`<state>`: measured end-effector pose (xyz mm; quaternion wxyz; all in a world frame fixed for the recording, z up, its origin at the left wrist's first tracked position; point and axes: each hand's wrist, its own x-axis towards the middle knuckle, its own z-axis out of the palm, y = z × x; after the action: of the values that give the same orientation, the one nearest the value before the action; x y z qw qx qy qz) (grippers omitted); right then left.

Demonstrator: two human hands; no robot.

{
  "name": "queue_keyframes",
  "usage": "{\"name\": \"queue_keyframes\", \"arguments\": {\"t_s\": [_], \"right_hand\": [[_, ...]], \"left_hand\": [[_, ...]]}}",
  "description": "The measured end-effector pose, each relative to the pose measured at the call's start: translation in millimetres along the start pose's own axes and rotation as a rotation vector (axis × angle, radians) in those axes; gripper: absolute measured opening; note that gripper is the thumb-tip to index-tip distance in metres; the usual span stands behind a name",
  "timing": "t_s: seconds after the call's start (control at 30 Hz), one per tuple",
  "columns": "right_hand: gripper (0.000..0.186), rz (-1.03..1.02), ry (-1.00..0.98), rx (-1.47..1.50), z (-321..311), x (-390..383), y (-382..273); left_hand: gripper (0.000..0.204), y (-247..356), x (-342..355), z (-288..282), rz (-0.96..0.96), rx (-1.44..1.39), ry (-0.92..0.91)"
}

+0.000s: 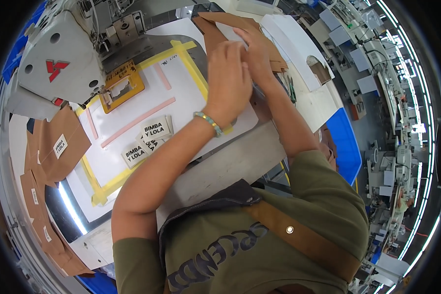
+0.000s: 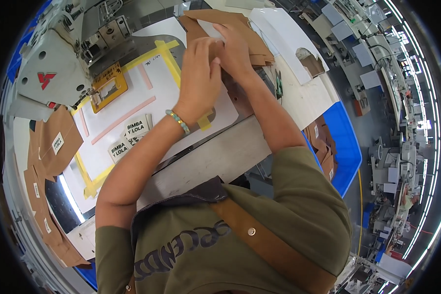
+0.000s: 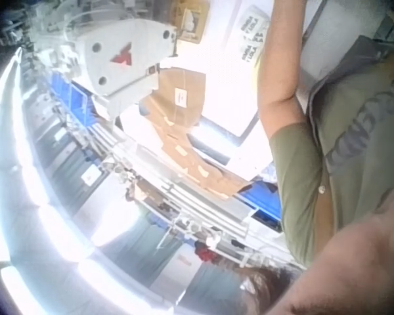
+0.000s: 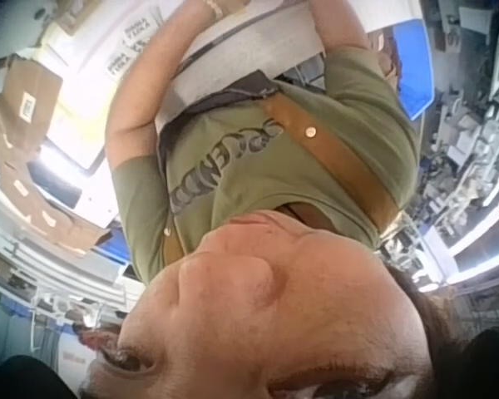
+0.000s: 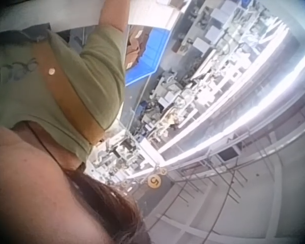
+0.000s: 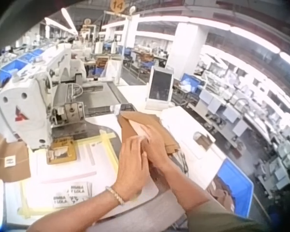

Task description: Sewing brand labels onto leather fabric pieces using an industrial sewing machine.

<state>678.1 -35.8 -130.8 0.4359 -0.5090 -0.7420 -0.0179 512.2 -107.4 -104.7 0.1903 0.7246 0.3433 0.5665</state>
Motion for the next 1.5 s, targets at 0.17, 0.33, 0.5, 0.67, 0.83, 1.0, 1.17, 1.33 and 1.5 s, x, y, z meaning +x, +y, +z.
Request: {"name": "queue_keyframes", "arguments": {"t_s": [0.17,0.33,0.5,0.67,0.83,1.0,1.17,1.33,1.5], "right_hand": [[0.056,0.372,0.136,-0.019,-26,26,5],[0.048,0.039,0.536,-0.146,-51,98,7],[0.043,-0.202,0.209,-0.212,-68,136,-40],[0.027,-0.569,-0.283,-0.203,16,90,-64],[0.013,-0.773,-0.298,-0.01,68,18,-110],[0.009,-1.035,-0.391,0.061,91,4,-163],[0.007,-1.082,-0.291,0.155,114,10,-197],[0.02,-0.878,-0.399,0.189,93,10,-185],[0.052,-0.612,-0.605,-0.115,54,-5,-131]], "left_hand": [[0.058,-52,-21,1,0.059,0.423,-0.351],[0.064,-43,-15,-5,-0.016,0.446,-0.485],[0.058,-34,-18,-21,0.058,0.402,-0.435],[0.036,8,-8,-113,0.122,0.37,-0.477],[0.022,0,-43,-197,0.15,0.651,-0.447],[0.031,-20,-76,-248,0.046,0.727,-0.341],[0.041,-43,-79,-266,0.075,0.756,-0.281],[0.028,-62,-86,-296,0.2,0.891,-0.339],[0.038,-59,-98,-313,0.128,1.026,-0.452]]}}
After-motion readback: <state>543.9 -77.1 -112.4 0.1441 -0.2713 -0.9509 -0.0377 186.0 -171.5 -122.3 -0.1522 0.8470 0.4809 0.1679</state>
